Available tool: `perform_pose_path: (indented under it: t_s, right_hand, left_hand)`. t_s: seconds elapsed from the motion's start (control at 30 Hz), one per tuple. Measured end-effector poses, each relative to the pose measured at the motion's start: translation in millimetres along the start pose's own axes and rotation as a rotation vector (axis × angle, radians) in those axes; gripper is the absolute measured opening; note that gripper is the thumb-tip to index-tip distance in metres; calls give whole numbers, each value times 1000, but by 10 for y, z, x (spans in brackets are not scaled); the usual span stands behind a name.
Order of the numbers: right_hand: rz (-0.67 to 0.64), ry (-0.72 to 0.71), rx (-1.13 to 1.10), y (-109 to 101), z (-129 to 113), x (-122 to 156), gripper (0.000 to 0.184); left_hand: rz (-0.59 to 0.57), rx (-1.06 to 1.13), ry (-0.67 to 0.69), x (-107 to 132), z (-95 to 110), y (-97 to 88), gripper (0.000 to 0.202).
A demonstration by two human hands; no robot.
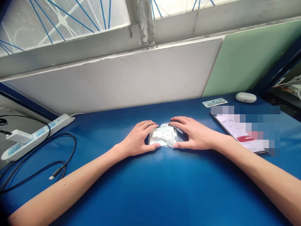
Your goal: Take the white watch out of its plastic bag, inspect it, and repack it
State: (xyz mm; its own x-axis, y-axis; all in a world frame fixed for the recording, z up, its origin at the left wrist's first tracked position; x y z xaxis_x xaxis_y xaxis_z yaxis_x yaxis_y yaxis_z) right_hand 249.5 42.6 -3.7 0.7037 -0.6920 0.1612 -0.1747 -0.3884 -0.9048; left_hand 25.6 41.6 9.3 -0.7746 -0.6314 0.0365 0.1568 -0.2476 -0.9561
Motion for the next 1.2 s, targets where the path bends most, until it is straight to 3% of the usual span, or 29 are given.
perform_pose_path:
  t_s: [0.3, 0.53, 0.67, 0.93, 1.2]
  right_hand:
    - [-10, 4, 19, 22, 10, 2, 84]
    - [4, -16, 23, 23, 13, 1, 83]
    - [4, -10, 16, 18, 11, 8, 83]
    - [23, -39, 39, 19, 39, 26, 53]
    - [143, -99, 100, -1, -4, 16, 55]
  left_hand:
    - [5, 13, 10, 0, -3, -1, 68]
    - [12, 16, 27, -7, 7, -21, 80]
    - [11, 4, 20, -11, 15, -10, 72]
    - [10, -70, 16, 1, 6, 29, 62]
    - [12, -41, -44, -11, 17, -14, 48]
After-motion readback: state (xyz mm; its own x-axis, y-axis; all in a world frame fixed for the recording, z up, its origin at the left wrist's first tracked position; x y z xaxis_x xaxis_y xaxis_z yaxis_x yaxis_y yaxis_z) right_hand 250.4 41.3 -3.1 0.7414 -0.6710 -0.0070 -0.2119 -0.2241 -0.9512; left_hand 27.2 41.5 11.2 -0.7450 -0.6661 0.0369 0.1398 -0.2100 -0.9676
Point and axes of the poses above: each hand's wrist, its own x-axis away from the middle knuckle, its own y-axis out of the palm, z = x × y, the point moved 5 cm from there along -x, towards the middle knuckle, and after that the axes turned 15 degrees about -z, right-handed, at the moved point
